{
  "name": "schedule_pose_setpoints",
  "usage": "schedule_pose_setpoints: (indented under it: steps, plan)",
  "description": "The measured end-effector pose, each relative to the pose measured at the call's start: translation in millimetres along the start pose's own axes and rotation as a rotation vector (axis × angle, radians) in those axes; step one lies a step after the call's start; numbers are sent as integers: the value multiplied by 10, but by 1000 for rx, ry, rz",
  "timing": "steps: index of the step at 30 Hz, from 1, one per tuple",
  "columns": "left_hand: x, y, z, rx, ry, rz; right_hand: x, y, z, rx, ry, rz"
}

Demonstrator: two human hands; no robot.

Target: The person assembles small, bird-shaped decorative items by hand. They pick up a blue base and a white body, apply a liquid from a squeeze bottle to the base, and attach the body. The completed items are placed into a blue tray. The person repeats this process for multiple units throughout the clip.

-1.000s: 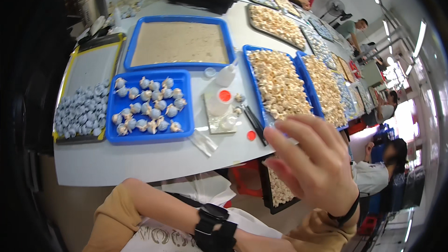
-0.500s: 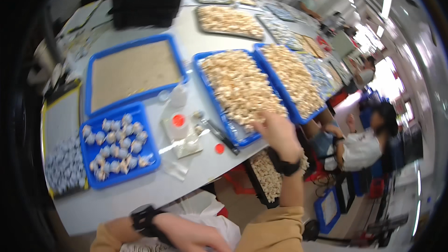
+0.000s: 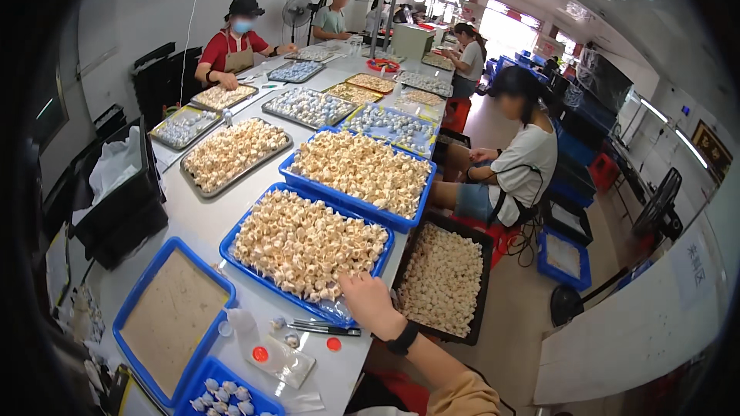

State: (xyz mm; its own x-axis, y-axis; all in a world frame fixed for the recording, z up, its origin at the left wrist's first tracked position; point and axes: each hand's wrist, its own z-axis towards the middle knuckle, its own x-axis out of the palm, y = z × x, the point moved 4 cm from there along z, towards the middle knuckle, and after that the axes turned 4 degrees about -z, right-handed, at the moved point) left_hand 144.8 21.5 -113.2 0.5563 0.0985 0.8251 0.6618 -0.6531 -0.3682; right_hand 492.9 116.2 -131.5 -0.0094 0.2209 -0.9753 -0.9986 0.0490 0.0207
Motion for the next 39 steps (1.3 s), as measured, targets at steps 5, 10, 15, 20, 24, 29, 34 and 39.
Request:
schedule_pose_setpoints:
  steps: [5,10,15,20,24,29,34,39]
  plan:
    - [30,-21,109,-65,103,254,-100,-31,-77,75,-137,108]
    - [-79,175,112,-115,69,353,-537,395,-427,63,-227,841]
    - [54,396,209,-164,109,455,-731,1322,-924,-316,-126,1386]
    - [248,445,180,-118,-70,583,-582,1352,-1126,-39,59,1513]
    - [56,448,147,-74,9,601,-576,1436,-1180,-87,44,1434]
    - [27,489,76,-32,-33,626,-728,1578,-1162,-335,-192,1323]
    - [-72,537,29,-116,-186,595,-680,1542,-1201,-545,-64,1453]
    - [-47,507,96,-237,-35,667,-614,1518,-1184,-449,119,1391]
